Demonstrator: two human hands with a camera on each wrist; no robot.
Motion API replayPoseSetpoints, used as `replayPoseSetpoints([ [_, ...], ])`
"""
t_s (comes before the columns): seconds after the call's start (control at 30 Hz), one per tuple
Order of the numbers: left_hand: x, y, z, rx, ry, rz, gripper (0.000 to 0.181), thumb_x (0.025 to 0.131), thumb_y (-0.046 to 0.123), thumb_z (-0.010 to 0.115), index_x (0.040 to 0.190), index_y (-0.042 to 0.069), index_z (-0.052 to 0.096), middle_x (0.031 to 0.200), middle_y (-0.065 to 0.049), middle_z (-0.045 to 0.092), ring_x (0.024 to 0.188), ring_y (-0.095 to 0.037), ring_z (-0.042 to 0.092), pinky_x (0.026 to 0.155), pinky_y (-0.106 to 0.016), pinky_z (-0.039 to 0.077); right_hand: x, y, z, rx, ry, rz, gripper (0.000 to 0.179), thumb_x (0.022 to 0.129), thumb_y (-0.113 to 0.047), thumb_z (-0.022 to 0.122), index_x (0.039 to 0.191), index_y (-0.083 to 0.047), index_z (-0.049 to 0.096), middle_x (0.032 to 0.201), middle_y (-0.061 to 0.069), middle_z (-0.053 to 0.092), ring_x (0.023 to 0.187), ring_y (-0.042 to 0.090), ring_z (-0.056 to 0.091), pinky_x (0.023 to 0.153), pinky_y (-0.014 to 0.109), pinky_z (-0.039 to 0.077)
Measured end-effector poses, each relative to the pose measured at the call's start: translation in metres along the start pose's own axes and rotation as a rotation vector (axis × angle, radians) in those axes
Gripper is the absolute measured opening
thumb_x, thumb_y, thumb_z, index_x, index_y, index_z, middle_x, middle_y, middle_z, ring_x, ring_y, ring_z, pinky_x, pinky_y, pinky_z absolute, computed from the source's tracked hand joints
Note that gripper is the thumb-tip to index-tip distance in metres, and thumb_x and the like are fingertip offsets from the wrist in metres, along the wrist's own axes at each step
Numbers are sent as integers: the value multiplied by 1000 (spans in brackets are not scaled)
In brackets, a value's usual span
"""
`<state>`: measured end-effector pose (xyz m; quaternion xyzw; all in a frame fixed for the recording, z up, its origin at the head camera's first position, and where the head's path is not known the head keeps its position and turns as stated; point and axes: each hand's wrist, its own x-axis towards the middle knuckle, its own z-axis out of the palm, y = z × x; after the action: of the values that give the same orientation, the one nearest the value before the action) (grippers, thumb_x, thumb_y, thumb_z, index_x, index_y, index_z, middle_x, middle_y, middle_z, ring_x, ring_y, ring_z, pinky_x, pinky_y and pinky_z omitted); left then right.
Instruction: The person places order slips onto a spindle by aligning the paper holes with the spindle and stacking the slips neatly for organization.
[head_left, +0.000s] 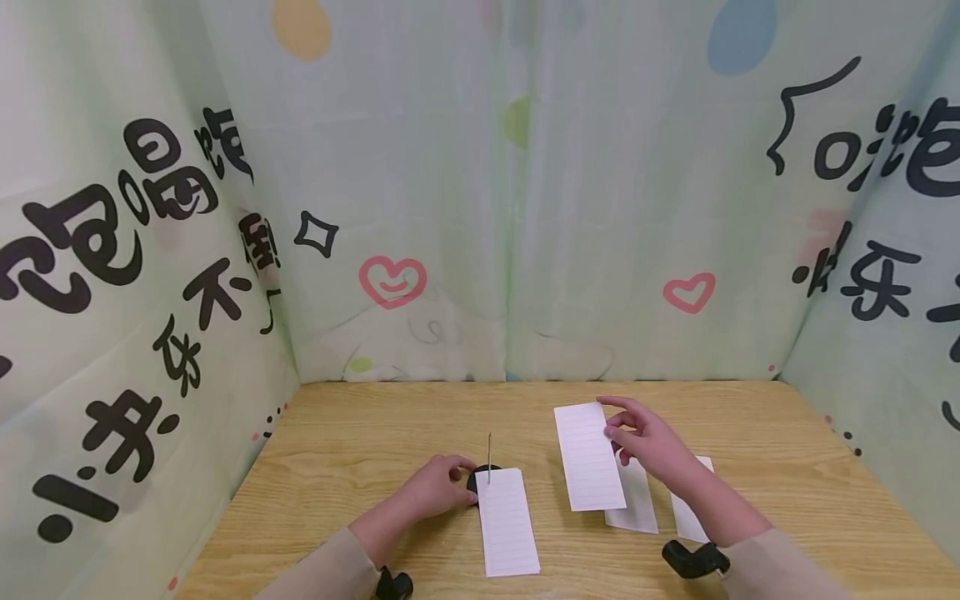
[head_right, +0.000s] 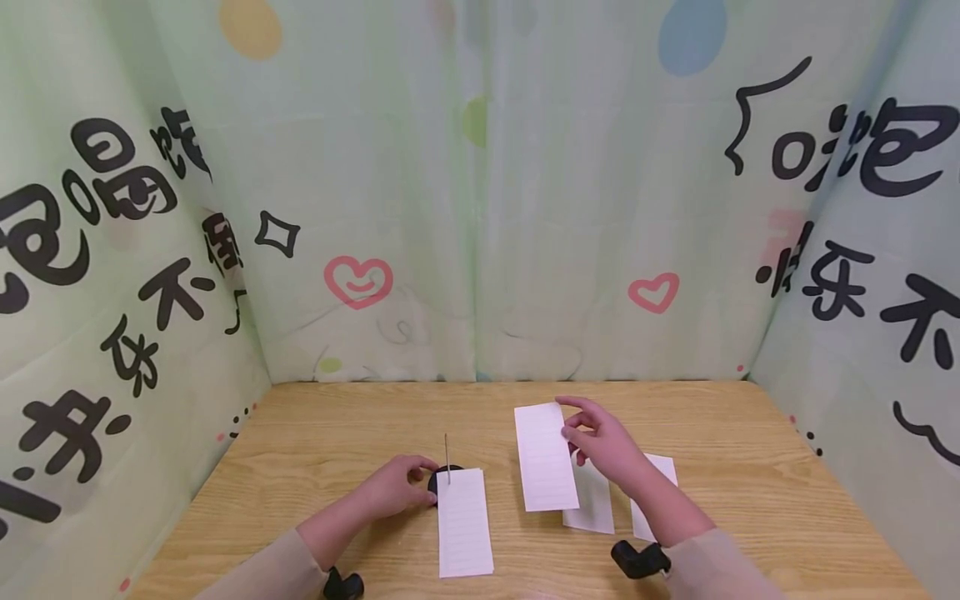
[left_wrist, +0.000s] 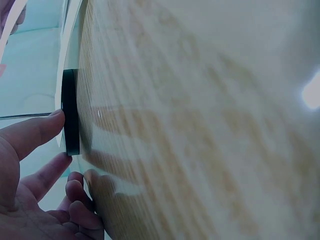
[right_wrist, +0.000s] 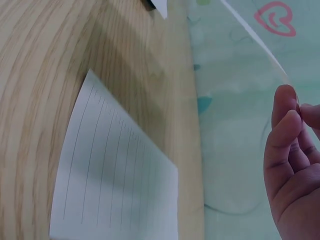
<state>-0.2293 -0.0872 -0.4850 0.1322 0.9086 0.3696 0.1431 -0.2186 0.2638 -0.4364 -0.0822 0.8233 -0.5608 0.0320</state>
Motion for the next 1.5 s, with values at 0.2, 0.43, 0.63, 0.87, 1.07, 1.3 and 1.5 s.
replayPoseSetpoints([
  [0.2,1,-2,1,1,4,10,43,84,19,80,123,13,66,114,-11,59,104,-29,56,90,-49,46,5,-9,10,49,-20,-37,54,98,-9,61,147,-4,39,102,19,56,77,24,58,62,31,53],
  [0.43,1,-2,0,4,0,17,42,84,19,80,123,13,66,114,-11,59,105,-29,56,91,-50,46,8,-16,25,97,-39,-43,54,98,-10,61,147,-5,40,103,19,55,75,23,57,62,32,53],
  [0.63,0,-3,0,-2,-2,25,42,84,18,80,122,12,66,113,-11,60,105,-30,56,91,-50,46,12,-20,35,122,-54,-51,51,98,-11,62,146,-9,43,105,18,55,75,23,56,64,32,53],
  [0.87,1,-5,1,-7,-2,16,42,84,19,80,123,12,66,113,-11,59,105,-29,56,91,-50,46,16,-25,43,137,-63,-54,50,98,-11,61,146,-11,44,105,17,55,73,22,56,64,32,53],
  [1.07,2,-7,2,-23,10,15,40,87,22,77,123,12,66,113,-11,58,105,-28,56,90,-50,46,16,-31,49,153,-71,-60,50,98,-9,61,145,-9,44,105,18,55,72,22,56,62,30,52],
  [1.3,1,-6,1,-81,67,-1,31,95,27,67,121,11,66,107,-6,60,94,-23,54,79,-43,47,14,-36,54,163,-90,-51,51,98,-11,62,145,-10,44,103,17,55,74,23,55,63,30,52],
  [1.5,-3,6,-10,-193,125,-6,31,100,32,60,122,12,65,103,-2,59,78,-21,55,63,-33,46,16,-35,61,183,-98,-67,50,98,-8,61,145,-9,45,103,17,55,73,22,56,62,30,52],
])
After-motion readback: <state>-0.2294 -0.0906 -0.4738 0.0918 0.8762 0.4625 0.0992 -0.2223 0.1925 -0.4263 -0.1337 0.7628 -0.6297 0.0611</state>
